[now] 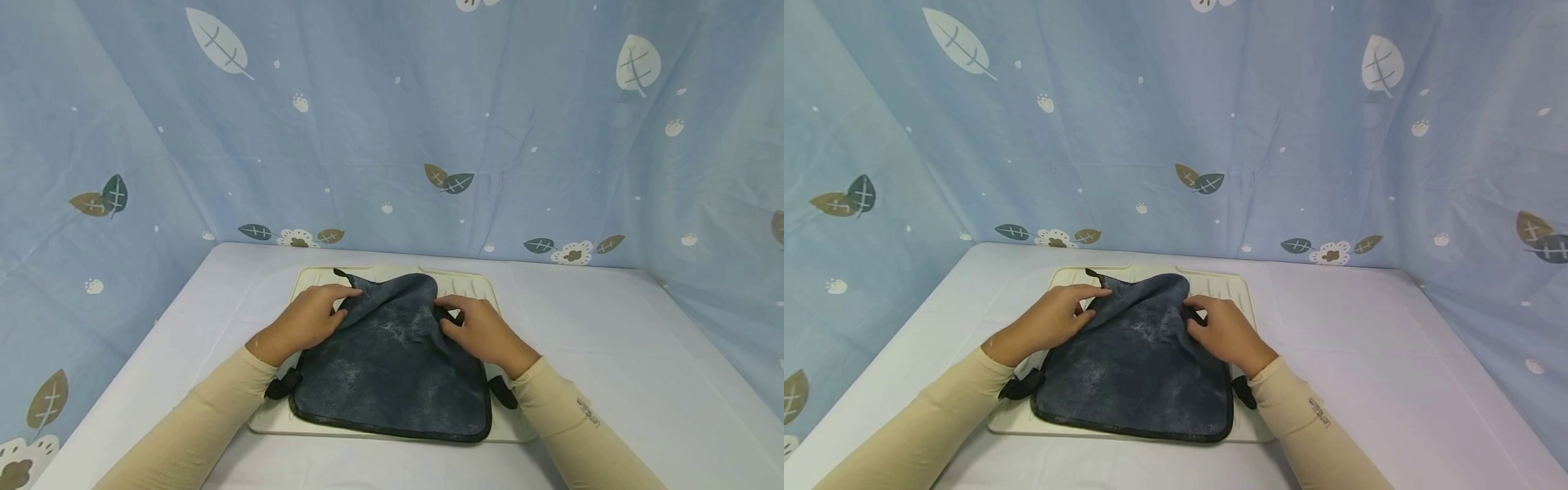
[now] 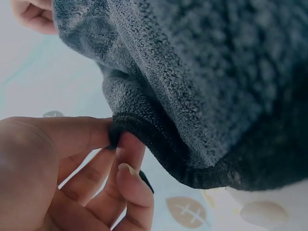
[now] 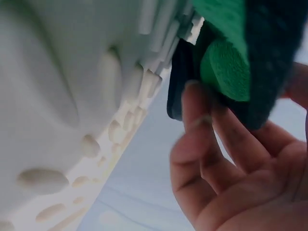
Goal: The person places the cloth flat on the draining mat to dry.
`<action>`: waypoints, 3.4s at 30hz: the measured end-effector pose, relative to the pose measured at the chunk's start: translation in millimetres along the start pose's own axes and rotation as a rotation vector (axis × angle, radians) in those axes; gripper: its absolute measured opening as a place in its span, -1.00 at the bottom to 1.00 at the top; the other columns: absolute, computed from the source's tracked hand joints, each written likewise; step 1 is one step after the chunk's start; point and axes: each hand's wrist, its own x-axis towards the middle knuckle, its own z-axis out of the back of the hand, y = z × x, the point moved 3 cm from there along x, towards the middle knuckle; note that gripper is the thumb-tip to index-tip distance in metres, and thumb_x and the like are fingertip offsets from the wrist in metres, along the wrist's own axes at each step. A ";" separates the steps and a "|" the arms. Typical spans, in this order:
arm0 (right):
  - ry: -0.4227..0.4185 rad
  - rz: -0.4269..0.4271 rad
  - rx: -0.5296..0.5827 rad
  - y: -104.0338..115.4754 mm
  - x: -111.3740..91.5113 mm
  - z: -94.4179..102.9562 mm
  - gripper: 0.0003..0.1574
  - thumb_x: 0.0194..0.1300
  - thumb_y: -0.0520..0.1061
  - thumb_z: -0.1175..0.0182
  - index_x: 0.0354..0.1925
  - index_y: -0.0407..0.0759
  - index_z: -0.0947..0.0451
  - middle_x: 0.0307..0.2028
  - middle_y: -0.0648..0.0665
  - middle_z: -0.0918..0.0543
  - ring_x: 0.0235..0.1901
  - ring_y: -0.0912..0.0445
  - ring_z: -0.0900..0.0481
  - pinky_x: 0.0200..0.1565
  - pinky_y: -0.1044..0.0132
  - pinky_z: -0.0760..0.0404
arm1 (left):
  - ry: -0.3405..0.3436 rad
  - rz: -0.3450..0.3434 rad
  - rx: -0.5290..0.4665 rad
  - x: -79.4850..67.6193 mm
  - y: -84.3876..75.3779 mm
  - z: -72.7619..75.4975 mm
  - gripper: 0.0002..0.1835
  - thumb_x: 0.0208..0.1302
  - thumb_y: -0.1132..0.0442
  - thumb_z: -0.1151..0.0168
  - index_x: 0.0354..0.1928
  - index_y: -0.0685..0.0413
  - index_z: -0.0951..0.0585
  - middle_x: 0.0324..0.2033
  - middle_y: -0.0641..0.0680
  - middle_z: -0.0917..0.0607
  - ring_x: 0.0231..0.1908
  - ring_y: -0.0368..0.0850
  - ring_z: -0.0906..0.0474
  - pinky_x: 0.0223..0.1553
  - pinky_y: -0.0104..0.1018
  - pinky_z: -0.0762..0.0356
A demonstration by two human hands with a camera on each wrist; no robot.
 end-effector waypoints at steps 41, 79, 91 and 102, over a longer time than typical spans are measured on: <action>-0.291 -0.035 -0.057 -18.5 2.6 19.7 -0.99 0.31 -0.25 -0.32 -0.27 -0.18 -0.65 -0.41 -0.08 -0.71 -0.40 0.10 -0.64 -0.33 0.19 -0.57 | -0.242 0.107 0.024 -2.4 9.7 16.0 -0.74 0.37 0.19 -0.29 0.06 0.03 -0.73 -0.31 0.09 -0.78 -0.54 -0.20 -0.60 -0.62 -0.32 -0.37; -0.004 -0.137 -0.081 -37.1 4.1 11.1 -0.42 0.47 -0.08 -0.14 0.32 -0.37 -0.43 0.27 -0.41 -0.50 -0.11 -0.15 -0.65 0.10 -0.15 -0.53 | -0.181 0.092 0.062 6.1 9.7 11.8 -0.81 0.36 0.36 -0.24 -0.15 -0.02 -0.79 -0.09 0.15 -0.77 -0.74 -0.23 -0.29 -0.67 -0.35 -0.22; -0.016 -0.122 -0.083 -38.9 6.2 11.7 -0.37 0.45 -0.09 -0.16 0.34 -0.42 -0.38 0.27 -0.44 -0.50 0.11 -0.29 -0.56 0.22 -0.21 -0.45 | -0.146 0.084 0.124 24.9 23.3 20.4 -0.80 0.37 0.39 -0.23 -0.09 0.07 -0.78 -0.07 0.20 -0.77 -0.74 -0.22 -0.29 -0.63 -0.35 -0.24; 0.054 -0.148 -0.116 -42.3 9.4 8.5 -0.28 0.47 -0.08 -0.13 0.38 -0.52 -0.26 0.33 -0.49 -0.40 0.35 -0.35 -0.36 0.32 -0.20 -0.36 | -0.048 0.087 0.155 32.7 36.7 18.0 -0.73 0.42 0.31 -0.17 0.08 0.16 -0.70 0.03 0.26 -0.72 -0.80 -0.25 -0.17 -0.67 -0.37 -0.20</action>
